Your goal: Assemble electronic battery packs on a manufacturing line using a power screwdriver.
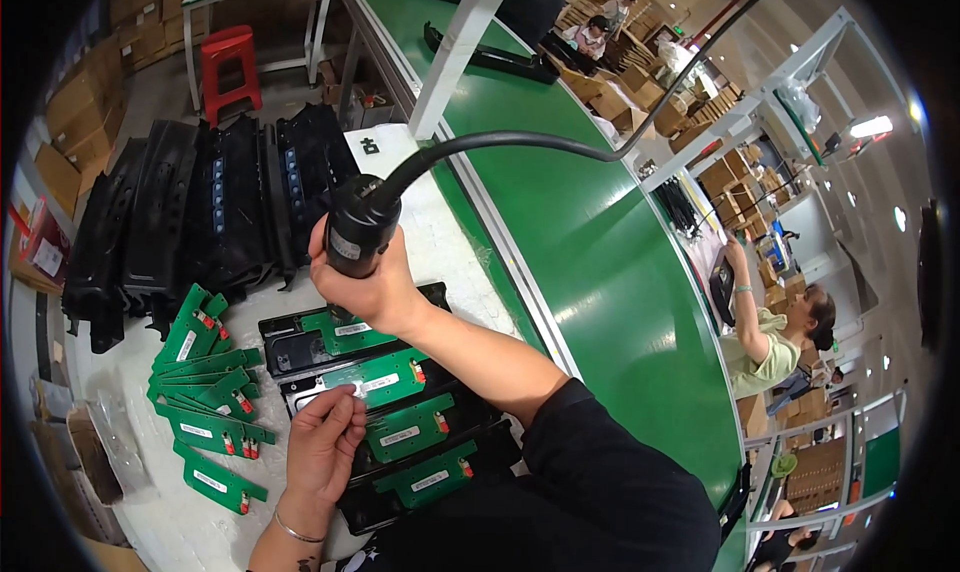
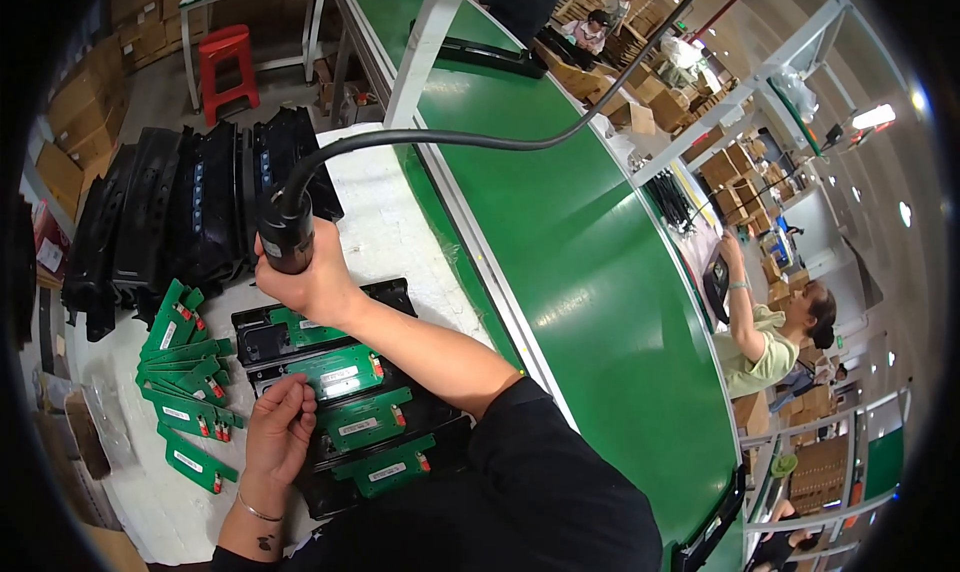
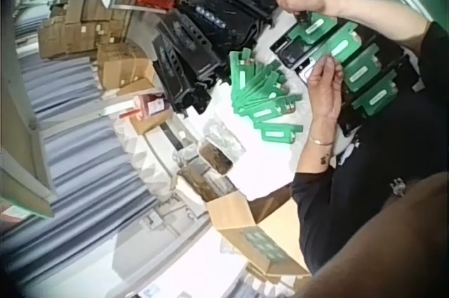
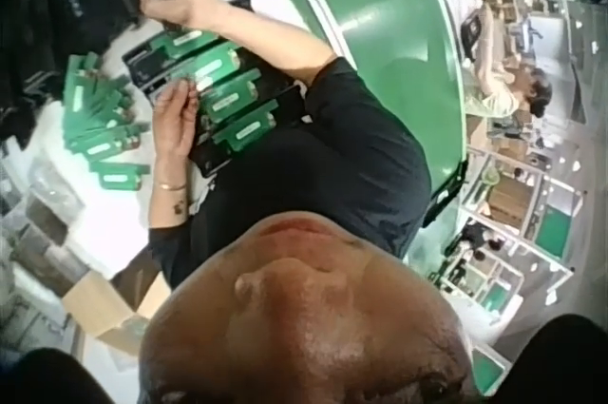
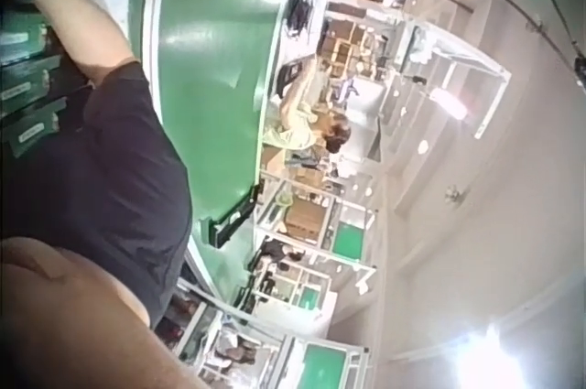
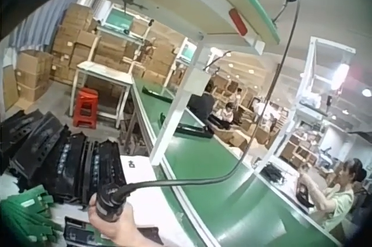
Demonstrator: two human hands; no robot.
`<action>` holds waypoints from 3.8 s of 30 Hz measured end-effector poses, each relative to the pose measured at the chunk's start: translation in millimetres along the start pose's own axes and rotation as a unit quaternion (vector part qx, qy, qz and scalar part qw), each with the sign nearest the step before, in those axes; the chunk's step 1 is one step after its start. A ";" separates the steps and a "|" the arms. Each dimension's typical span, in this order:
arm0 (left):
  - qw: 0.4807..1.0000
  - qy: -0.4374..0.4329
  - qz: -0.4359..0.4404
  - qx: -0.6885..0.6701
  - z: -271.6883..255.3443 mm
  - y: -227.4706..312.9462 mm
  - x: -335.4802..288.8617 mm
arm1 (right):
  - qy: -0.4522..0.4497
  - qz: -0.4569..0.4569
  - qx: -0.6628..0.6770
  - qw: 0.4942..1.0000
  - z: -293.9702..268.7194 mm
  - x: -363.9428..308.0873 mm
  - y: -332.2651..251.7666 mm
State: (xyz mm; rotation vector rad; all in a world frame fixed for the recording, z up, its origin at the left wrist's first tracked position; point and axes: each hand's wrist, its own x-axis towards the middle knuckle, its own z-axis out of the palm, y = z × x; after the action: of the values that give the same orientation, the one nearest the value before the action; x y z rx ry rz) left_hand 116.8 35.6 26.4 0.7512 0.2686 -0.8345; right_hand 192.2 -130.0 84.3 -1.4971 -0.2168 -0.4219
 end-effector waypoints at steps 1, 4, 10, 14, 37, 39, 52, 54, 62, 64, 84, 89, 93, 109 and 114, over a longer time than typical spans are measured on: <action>1.000 0.000 0.001 0.003 -2.5 0.3 0.4 | -0.001 0.001 0.012 1.000 2.1 -0.8 -3.0; 0.994 -0.004 0.025 -0.107 -10.7 -0.5 3.9 | -0.017 0.023 0.107 0.994 0.4 -18.2 -33.0; 0.969 -0.057 0.016 -0.242 -13.1 -0.1 3.2 | -0.106 -0.012 0.220 0.970 -1.8 -53.8 -84.1; 0.970 -0.033 0.000 -0.241 -7.8 2.5 0.3 | -0.117 -0.013 0.181 0.976 -1.7 -61.8 -85.5; 0.976 -0.134 -0.092 -0.148 5.0 -8.7 1.2 | 0.045 0.011 0.117 0.992 0.8 -29.8 -38.7; 0.985 -0.110 -0.077 -0.106 9.4 -1.5 0.3 | 0.043 -0.042 0.073 0.996 -1.8 -10.7 -25.3; 0.990 -0.134 -0.017 -0.034 -7.0 -3.7 -2.4 | 0.043 -0.025 0.029 0.998 1.6 10.4 4.0; 0.991 -0.128 -0.015 -0.033 -8.6 -4.1 -1.2 | 0.040 -0.023 0.030 0.998 1.1 13.1 5.4; 0.994 -0.092 -0.029 -0.052 -6.0 -1.1 0.3 | 0.006 -0.001 0.037 0.999 0.7 22.7 10.7; 0.994 -0.089 -0.031 -0.058 -6.7 -0.8 0.9 | 0.000 -0.002 0.037 0.999 1.2 22.7 10.7; 0.978 -0.048 0.021 -0.202 -21.4 3.4 4.9 | -0.073 -0.074 0.100 0.990 26.9 -18.6 -55.9; 0.969 -0.107 0.012 -0.221 -20.1 2.2 9.0 | -0.208 -0.106 0.169 0.958 10.2 -32.7 -81.1; 0.963 -0.138 -0.004 -0.233 -19.7 2.6 6.7 | -0.194 -0.076 0.161 0.965 10.0 -36.9 -88.0; 0.988 -0.145 -0.026 -0.055 -7.3 -0.4 -0.2 | -0.052 0.000 0.049 0.997 38.9 14.4 5.0; 0.985 -0.159 -0.029 -0.061 -8.9 2.1 -1.9 | -0.061 0.003 0.036 0.997 45.0 16.3 10.0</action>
State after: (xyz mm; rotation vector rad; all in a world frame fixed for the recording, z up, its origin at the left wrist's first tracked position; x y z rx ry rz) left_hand 117.8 43.7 22.0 0.4881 0.0545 -0.9695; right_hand 216.3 -87.4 84.9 -1.4542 -0.3205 -0.3149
